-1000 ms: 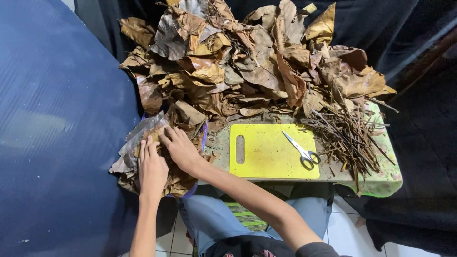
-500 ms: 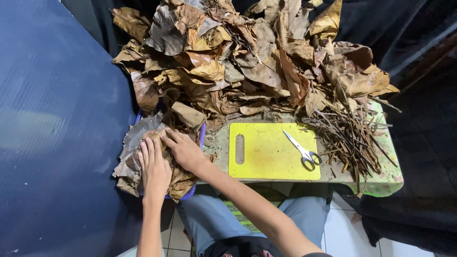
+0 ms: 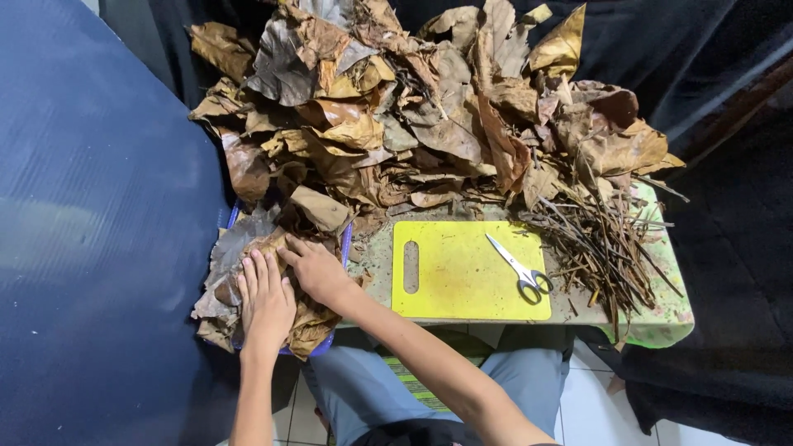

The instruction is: Trimming dried leaves on a cutting board using scissors to remove stems or veins.

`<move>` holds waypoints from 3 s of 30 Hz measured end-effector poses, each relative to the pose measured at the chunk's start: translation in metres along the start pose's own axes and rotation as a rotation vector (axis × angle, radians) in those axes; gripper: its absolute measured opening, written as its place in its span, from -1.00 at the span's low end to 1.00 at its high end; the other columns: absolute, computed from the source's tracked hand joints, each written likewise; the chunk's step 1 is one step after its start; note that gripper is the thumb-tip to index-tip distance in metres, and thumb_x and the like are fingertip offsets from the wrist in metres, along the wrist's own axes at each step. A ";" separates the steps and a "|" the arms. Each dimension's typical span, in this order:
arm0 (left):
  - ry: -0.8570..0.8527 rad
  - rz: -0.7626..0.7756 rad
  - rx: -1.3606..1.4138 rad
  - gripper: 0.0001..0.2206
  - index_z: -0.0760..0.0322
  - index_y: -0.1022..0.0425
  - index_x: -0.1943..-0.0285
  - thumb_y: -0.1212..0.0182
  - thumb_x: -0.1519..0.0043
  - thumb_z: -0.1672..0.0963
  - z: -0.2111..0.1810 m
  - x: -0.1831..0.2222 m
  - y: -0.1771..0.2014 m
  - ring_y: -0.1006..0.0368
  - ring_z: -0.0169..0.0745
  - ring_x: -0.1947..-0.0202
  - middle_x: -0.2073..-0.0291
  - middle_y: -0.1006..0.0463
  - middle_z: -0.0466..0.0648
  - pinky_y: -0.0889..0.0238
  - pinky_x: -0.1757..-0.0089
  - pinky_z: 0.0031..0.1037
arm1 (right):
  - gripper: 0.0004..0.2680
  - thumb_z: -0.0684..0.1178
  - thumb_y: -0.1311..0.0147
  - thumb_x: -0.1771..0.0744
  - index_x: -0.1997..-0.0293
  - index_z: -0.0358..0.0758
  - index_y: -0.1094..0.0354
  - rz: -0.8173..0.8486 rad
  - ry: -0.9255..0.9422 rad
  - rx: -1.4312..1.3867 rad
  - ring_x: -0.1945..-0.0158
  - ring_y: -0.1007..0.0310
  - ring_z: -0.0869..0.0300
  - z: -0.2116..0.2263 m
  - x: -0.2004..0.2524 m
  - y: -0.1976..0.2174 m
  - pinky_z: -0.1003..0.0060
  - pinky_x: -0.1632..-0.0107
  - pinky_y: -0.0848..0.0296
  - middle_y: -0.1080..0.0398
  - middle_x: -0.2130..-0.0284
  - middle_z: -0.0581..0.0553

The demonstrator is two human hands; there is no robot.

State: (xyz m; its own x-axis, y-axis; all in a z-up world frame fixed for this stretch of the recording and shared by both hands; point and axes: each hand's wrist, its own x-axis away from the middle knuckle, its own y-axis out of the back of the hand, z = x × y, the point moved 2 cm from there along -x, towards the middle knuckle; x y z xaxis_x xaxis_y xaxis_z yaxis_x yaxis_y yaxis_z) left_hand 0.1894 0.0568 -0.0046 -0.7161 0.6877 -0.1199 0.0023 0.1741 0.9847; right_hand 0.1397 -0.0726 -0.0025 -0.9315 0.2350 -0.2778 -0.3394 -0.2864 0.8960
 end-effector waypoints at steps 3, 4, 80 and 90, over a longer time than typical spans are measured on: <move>0.056 0.122 -0.008 -0.45 0.32 0.11 -0.59 0.35 -0.39 0.05 0.003 -0.011 0.011 0.31 0.17 -0.56 -0.58 0.22 0.15 0.45 -0.39 0.05 | -0.67 -0.18 0.07 -0.37 -0.31 -0.06 -0.29 -0.031 0.042 -0.197 -0.21 -0.44 -0.12 -0.005 -0.001 0.026 0.10 -0.14 -0.48 -0.35 -0.21 -0.16; 0.053 0.121 -0.009 -0.45 0.32 0.11 -0.59 0.35 -0.39 0.05 -0.005 -0.012 0.023 0.31 0.17 -0.56 -0.58 0.22 0.15 0.45 -0.39 0.05 | -0.67 -0.18 0.07 -0.37 -0.31 -0.06 -0.29 -0.034 0.040 -0.197 -0.21 -0.44 -0.12 -0.008 0.004 0.047 0.10 -0.14 -0.48 -0.35 -0.21 -0.16; -0.713 -0.256 0.452 -0.93 0.21 -0.42 0.09 -0.13 -0.31 0.23 -0.242 0.030 -0.012 -0.31 -0.08 -0.28 -0.01 -0.40 -0.11 -0.10 -0.33 -0.26 | -0.77 0.10 -0.10 -0.37 0.09 -0.28 -0.45 -0.104 -0.968 -0.677 0.30 -0.52 -0.06 -0.167 0.229 0.161 0.02 0.21 -0.46 -0.48 0.41 -0.30; -0.711 -0.076 0.419 -0.92 0.22 -0.42 0.08 -0.10 -0.30 0.22 -0.229 0.029 -0.019 -0.29 -0.07 -0.32 -0.10 -0.50 -0.06 0.00 -0.37 -0.18 | -0.79 0.10 0.06 -0.41 0.05 -0.23 -0.29 -0.067 -1.011 -0.157 0.18 -0.57 -0.16 -0.135 0.239 0.174 -0.08 0.08 -0.48 -0.51 0.35 -0.27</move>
State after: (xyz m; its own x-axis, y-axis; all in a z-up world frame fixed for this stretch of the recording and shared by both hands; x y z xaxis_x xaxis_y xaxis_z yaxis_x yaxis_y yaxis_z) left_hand 0.0090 -0.0880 0.0018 -0.1127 0.9204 -0.3743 0.3325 0.3899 0.8587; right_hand -0.1593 -0.1922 0.0400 -0.3885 0.9072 0.1612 -0.4675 -0.3449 0.8139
